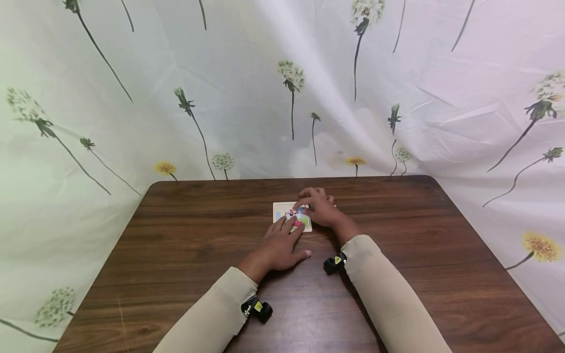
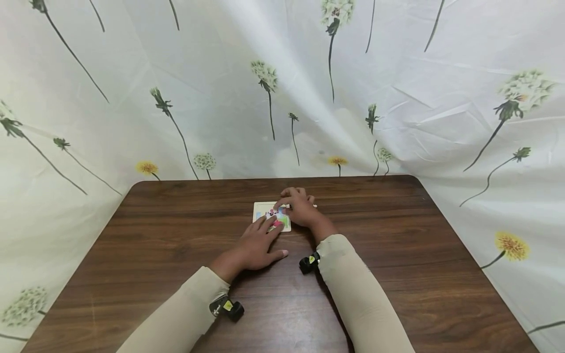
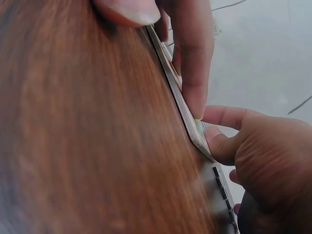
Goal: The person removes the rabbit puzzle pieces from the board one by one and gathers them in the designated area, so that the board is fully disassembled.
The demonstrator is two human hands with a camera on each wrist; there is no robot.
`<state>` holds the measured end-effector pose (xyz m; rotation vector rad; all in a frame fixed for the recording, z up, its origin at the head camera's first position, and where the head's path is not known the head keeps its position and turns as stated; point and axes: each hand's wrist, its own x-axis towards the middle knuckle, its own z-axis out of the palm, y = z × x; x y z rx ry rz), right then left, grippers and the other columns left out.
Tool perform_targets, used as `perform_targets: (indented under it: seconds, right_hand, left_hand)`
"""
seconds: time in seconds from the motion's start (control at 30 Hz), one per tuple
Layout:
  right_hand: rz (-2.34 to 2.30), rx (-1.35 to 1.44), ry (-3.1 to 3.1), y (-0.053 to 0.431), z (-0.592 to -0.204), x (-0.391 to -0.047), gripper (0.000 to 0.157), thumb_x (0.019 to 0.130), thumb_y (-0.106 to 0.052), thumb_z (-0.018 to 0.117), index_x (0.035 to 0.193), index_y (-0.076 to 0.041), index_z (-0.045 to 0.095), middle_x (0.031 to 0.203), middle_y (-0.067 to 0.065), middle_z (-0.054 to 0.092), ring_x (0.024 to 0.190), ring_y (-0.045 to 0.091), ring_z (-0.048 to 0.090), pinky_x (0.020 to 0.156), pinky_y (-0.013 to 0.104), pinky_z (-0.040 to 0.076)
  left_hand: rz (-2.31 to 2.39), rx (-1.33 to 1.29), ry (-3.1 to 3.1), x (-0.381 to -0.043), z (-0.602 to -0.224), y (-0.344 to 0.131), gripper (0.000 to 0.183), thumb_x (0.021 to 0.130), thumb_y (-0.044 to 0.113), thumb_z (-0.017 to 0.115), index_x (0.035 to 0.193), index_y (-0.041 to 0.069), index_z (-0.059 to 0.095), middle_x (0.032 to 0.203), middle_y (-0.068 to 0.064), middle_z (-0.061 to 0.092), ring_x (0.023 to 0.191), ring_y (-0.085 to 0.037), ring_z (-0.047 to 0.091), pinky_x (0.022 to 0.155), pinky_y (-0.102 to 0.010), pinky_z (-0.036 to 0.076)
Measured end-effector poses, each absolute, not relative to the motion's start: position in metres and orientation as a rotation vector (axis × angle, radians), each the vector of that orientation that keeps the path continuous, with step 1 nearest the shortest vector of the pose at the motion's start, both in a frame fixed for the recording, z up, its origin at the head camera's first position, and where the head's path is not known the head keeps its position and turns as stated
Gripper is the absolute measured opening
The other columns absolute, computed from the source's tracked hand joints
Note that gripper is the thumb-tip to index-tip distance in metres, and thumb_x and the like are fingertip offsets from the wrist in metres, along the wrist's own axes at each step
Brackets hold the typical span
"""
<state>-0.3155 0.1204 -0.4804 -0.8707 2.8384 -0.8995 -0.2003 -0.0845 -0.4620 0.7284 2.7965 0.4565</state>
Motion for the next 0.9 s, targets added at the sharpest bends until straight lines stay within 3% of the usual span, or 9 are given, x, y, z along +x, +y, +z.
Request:
perform_targets:
  seconds: [0.4,0.73,0.9]
  right_hand:
    - [-0.895,-0.810,2.817,0.1163,-0.4782,-0.3159,0.013,0.109,-0.013,0.067,0.114,-0.022,0.074,0.161,0.014,0.047,0.158,0.049,0.026,0.116,0.072,0.021]
    - [-0.928,-0.816,2.851,0.1164,-0.4799,-0.3152,0.017,0.106,-0.009,0.071,0.112,-0.023,0.079,0.138,0.009,0.061,0.144,0.039,0.042,0.110,0.066,0.025]
    - [-0.946,-0.842,2.862,0.1160,-0.4785,-0.3124,0.020,0.104,-0.006,0.072,0.117,-0.020,0.079,0.135,0.009,0.064,0.138,0.036,0.049,0.107,0.063,0.027]
  left_hand:
    - [0.436,0.743,2.824,-0.2014,-0.4653,-0.0849,0.077,0.109,0.062,0.055,0.171,0.019,0.041,0.182,-0.012,0.025,0.170,-0.042,0.016,0.136,-0.059,0.022]
    - [0.440,0.758,2.812,-0.2014,-0.4651,-0.0851,0.077,0.109,0.060,0.057,0.171,0.017,0.041,0.183,-0.009,0.025,0.170,-0.044,0.017,0.136,-0.061,0.021]
    - [0.470,0.775,2.811,-0.2037,-0.4705,-0.0855,0.079,0.108,0.058,0.058,0.170,0.014,0.040,0.182,-0.011,0.026,0.169,-0.046,0.017,0.136,-0.063,0.020]
